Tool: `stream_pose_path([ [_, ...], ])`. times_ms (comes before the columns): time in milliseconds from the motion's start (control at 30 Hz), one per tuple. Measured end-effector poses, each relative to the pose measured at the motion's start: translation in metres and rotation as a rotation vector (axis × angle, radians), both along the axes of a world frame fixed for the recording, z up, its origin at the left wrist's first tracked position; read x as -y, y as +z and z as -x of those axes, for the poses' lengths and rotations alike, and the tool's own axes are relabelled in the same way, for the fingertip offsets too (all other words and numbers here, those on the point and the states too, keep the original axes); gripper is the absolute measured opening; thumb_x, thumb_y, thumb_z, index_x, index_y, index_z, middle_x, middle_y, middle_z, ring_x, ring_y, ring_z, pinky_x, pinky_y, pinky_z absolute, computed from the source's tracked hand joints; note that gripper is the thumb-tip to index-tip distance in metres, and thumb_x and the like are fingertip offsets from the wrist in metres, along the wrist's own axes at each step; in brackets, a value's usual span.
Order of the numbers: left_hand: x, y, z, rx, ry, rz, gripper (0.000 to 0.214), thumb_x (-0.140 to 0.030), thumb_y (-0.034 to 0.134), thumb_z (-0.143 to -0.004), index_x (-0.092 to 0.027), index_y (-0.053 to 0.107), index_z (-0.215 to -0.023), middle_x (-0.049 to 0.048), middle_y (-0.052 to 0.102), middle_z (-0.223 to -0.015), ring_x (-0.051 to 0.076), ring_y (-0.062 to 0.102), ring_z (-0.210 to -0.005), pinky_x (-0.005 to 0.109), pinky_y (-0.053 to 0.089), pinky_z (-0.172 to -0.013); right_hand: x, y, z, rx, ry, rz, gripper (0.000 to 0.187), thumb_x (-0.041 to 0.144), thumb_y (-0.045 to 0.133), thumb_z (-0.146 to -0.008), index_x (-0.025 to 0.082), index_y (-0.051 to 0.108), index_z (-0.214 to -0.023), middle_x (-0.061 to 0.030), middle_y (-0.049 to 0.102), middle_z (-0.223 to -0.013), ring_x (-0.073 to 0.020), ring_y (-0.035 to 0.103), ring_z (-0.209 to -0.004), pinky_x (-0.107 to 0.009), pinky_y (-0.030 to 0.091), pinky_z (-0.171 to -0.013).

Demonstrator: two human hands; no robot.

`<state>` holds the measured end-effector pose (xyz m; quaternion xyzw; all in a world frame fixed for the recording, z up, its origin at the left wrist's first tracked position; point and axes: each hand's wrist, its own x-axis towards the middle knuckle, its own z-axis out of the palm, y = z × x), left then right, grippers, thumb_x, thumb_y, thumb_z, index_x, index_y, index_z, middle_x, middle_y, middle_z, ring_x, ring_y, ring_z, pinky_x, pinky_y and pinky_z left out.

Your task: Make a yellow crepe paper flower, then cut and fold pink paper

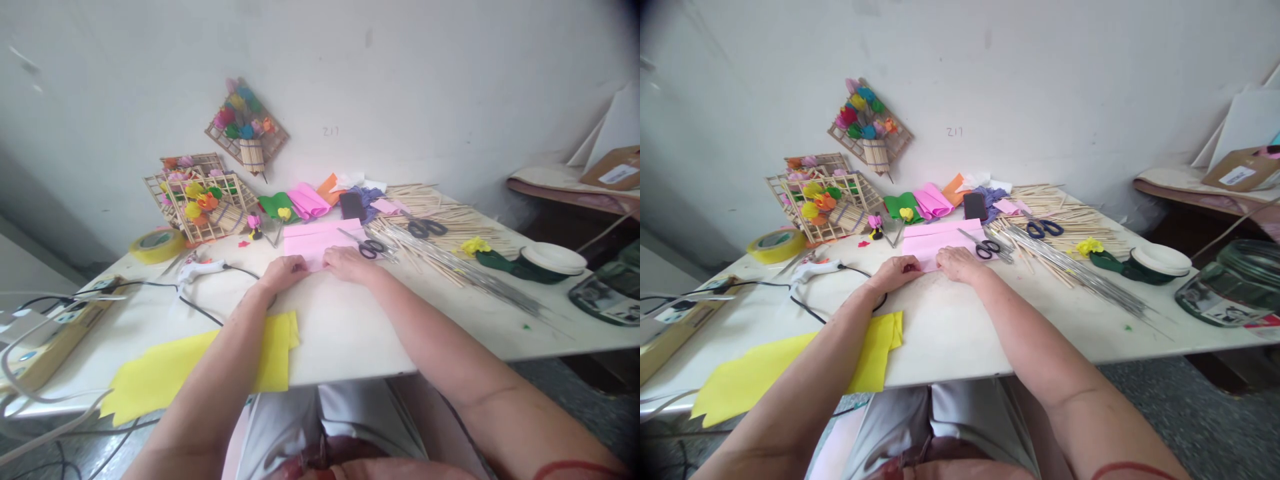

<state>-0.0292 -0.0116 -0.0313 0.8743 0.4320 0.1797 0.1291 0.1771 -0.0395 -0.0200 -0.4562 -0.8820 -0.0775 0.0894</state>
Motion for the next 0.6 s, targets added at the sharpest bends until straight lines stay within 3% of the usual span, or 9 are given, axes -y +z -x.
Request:
stream_pose_path([
  [200,0.0022,0.0033,-0.0031,-0.043,-0.010,-0.104,0.024,-0.041,0.051,-0.072,-0.019,0.060,-0.076,0.0005,0.060,-0.080,0.012,0.052,-0.067,0.023,0.040,-0.063,-0.0026,-0.0017,0.0000,-0.056,-0.009,0.010,0.013,0.017,0.047,-0.081,0.018,0.057,-0.090,-0.0064,0.060,-0.094,-0.0170,0.050,-0.092,-0.028,0.033,-0.079],
  [400,0.0048,0.0077,-0.0062,-0.091,-0.002,-0.126,0.018,-0.033,0.049,-0.075,-0.019,0.060,-0.075,0.0016,0.060,-0.081,0.013,0.054,-0.072,0.024,0.040,-0.066,-0.0074,-0.0049,-0.0002,-0.089,-0.024,0.021,0.014,0.016,0.047,-0.081,0.018,0.058,-0.088,-0.0057,0.062,-0.091,-0.0173,0.052,-0.089,-0.028,0.035,-0.077],
  [600,0.0050,0.0056,-0.0044,-0.069,0.000,-0.141,0.025,-0.039,0.051,-0.075,-0.020,0.061,-0.086,0.0008,0.061,-0.081,0.013,0.055,-0.072,0.024,0.041,-0.065,-0.0101,-0.0063,-0.0007,-0.102,-0.048,0.053,0.014,0.016,0.048,-0.080,0.018,0.059,-0.090,-0.0062,0.062,-0.093,-0.0168,0.053,-0.091,-0.027,0.035,-0.078],
])
